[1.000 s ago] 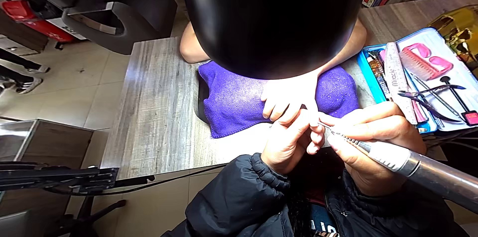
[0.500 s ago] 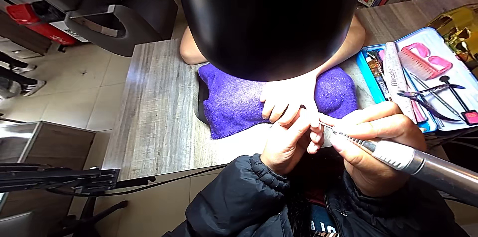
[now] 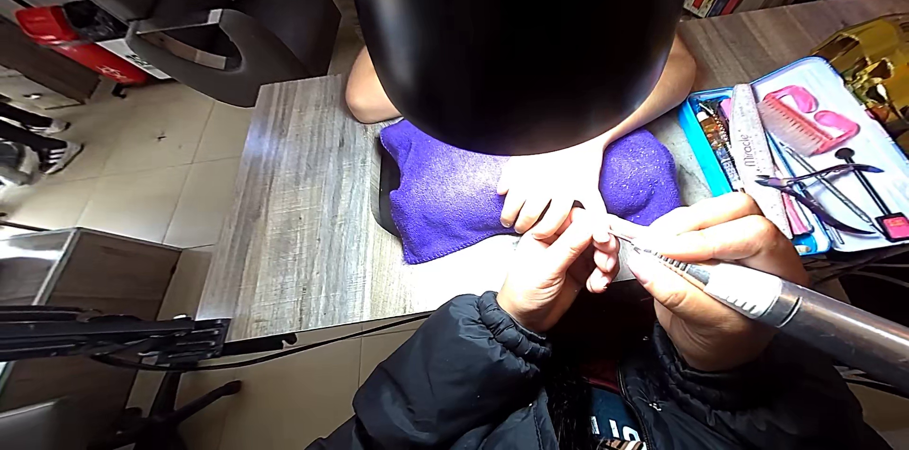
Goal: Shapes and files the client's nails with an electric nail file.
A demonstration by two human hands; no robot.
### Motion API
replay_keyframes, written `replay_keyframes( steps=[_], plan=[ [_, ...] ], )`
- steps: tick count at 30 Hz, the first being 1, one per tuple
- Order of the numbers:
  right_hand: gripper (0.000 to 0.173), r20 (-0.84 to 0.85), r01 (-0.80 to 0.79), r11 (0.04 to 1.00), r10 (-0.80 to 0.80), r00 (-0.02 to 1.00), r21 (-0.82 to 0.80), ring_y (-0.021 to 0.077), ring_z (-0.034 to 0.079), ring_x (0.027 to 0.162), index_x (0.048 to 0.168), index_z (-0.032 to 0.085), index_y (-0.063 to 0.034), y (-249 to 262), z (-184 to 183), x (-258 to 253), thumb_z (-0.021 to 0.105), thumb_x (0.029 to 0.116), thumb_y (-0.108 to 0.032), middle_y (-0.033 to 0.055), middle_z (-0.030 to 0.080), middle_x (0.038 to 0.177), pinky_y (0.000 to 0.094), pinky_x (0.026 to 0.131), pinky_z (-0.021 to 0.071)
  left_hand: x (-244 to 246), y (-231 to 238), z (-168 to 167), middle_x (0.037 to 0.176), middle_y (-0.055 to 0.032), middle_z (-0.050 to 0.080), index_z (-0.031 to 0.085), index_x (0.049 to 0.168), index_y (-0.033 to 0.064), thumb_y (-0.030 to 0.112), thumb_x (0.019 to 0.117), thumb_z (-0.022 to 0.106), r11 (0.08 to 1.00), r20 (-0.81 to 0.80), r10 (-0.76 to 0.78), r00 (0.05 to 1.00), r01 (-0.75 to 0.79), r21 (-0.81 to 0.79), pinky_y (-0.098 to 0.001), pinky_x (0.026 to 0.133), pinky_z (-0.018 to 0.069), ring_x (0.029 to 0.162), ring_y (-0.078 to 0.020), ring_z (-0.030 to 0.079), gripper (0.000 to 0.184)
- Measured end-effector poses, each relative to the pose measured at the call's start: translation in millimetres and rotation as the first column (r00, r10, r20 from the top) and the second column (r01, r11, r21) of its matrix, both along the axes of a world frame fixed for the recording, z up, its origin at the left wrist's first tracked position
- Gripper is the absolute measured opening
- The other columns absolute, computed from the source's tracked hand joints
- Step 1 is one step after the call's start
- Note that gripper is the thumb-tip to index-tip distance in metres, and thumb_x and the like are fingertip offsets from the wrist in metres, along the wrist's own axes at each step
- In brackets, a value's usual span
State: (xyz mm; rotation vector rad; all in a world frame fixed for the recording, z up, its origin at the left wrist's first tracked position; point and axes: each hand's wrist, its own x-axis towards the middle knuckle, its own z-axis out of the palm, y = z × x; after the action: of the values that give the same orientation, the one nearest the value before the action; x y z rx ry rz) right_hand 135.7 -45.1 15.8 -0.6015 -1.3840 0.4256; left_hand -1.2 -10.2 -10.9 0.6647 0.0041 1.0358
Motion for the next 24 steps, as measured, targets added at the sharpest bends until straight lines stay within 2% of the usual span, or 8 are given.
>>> replay_keyframes(
  steps=[7, 11, 13, 14, 16, 20, 22, 24],
  plan=[
    [0.021, 0.010, -0.056, 0.998, 0.056, 0.998, -0.031, 0.0129, 0.068, 0.096, 0.095, 0.068, -0.0102, -6, -3, 2, 0.077, 0.0790, 0.000, -0.0012, 0.061, 0.098, 0.0412, 0.096, 0.0627, -2, 1, 0, 0.081, -0.0045, 0.069, 0.069, 0.094, 0.0051, 0.015, 0.1078, 0.051, 1.000, -0.012, -0.005, 1.000, 0.005, 0.012, -0.0166, 0.059, 0.0517, 0.065, -0.0054, 0.064, 0.025],
    [0.022, -0.008, -0.064, 0.996, 0.064, 0.998, -0.064, 0.0131, 0.068, 0.094, 0.096, 0.069, -0.0121, -12, -1, 5, 0.077, 0.0792, -0.001, -0.0024, 0.061, 0.099, 0.0420, 0.093, 0.0641, -16, -9, 8, 0.080, -0.0044, 0.066, 0.066, 0.096, 0.0053, 0.013, 0.1083, 0.046, 0.995, -0.260, 0.092, 0.961, -0.096, -0.001, -0.0174, 0.058, 0.0538, 0.063, -0.0064, 0.063, 0.025],
    [0.022, 0.010, -0.051, 0.997, 0.052, 0.999, -0.058, 0.0117, 0.068, 0.096, 0.099, 0.070, -0.0136, -14, 0, 8, 0.077, 0.0807, -0.003, -0.0039, 0.061, 0.101, 0.0403, 0.093, 0.0644, -24, -19, 15, 0.084, -0.0030, 0.065, 0.063, 0.107, 0.0070, 0.011, 0.1067, 0.047, 0.979, -0.425, 0.203, 0.882, -0.195, 0.062, -0.0161, 0.056, 0.0537, 0.061, -0.0045, 0.062, 0.017],
    [0.023, 0.016, -0.048, 0.998, 0.049, 0.999, -0.052, 0.0110, 0.068, 0.096, 0.100, 0.070, -0.0141, -15, 0, 9, 0.076, 0.0812, -0.004, -0.0044, 0.061, 0.102, 0.0394, 0.093, 0.0642, -29, -22, 16, 0.090, -0.0034, 0.064, 0.060, 0.118, 0.0065, 0.009, 0.1057, 0.047, 0.969, -0.466, 0.247, 0.850, -0.220, 0.113, -0.0168, 0.057, 0.0546, 0.062, -0.0049, 0.062, 0.019],
    [0.023, 0.017, -0.040, 0.998, 0.041, 0.999, -0.039, 0.0102, 0.068, 0.095, 0.101, 0.070, -0.0145, -15, 2, 9, 0.076, 0.0815, -0.005, -0.0049, 0.061, 0.102, 0.0381, 0.092, 0.0644, -37, -30, 14, 0.096, -0.0042, 0.067, 0.053, 0.137, 0.0052, 0.012, 0.1065, 0.048, 0.941, -0.493, 0.336, 0.803, -0.258, 0.220, -0.0194, 0.060, 0.0573, 0.064, -0.0068, 0.064, 0.031],
    [0.021, 0.008, -0.065, 0.997, 0.066, 0.998, -0.046, 0.0113, 0.069, 0.094, 0.100, 0.071, -0.0135, -16, 5, 6, 0.077, 0.0820, -0.005, -0.0040, 0.063, 0.102, 0.0366, 0.090, 0.0650, -44, -35, -4, 0.104, -0.0020, 0.069, 0.057, 0.126, 0.0074, 0.041, 0.1109, 0.037, 0.795, -0.424, 0.580, 0.696, -0.371, 0.480, -0.0217, 0.059, 0.0600, 0.066, -0.0058, 0.067, 0.043],
    [0.020, 0.009, -0.076, 0.995, 0.077, 0.997, -0.061, 0.0112, 0.069, 0.093, 0.098, 0.071, -0.0133, -16, 5, 4, 0.078, 0.0815, -0.005, -0.0036, 0.064, 0.101, 0.0356, 0.088, 0.0652, -45, -33, -5, 0.097, -0.0017, 0.070, 0.062, 0.118, 0.0070, 0.037, 0.1126, 0.033, 0.787, -0.400, 0.589, 0.702, -0.386, 0.481, -0.0213, 0.058, 0.0590, 0.065, -0.0058, 0.067, 0.043],
    [0.019, 0.014, -0.100, 0.992, 0.101, 0.995, -0.080, 0.0115, 0.069, 0.093, 0.097, 0.071, -0.0131, -16, 5, 3, 0.079, 0.0814, -0.006, -0.0036, 0.064, 0.099, 0.0362, 0.089, 0.0650, -43, -30, 1, 0.085, -0.0017, 0.069, 0.064, 0.110, 0.0061, 0.025, 0.1136, 0.031, 0.866, -0.401, 0.469, 0.787, -0.320, 0.385, -0.0196, 0.056, 0.0568, 0.063, -0.0056, 0.065, 0.038]
  ],
)
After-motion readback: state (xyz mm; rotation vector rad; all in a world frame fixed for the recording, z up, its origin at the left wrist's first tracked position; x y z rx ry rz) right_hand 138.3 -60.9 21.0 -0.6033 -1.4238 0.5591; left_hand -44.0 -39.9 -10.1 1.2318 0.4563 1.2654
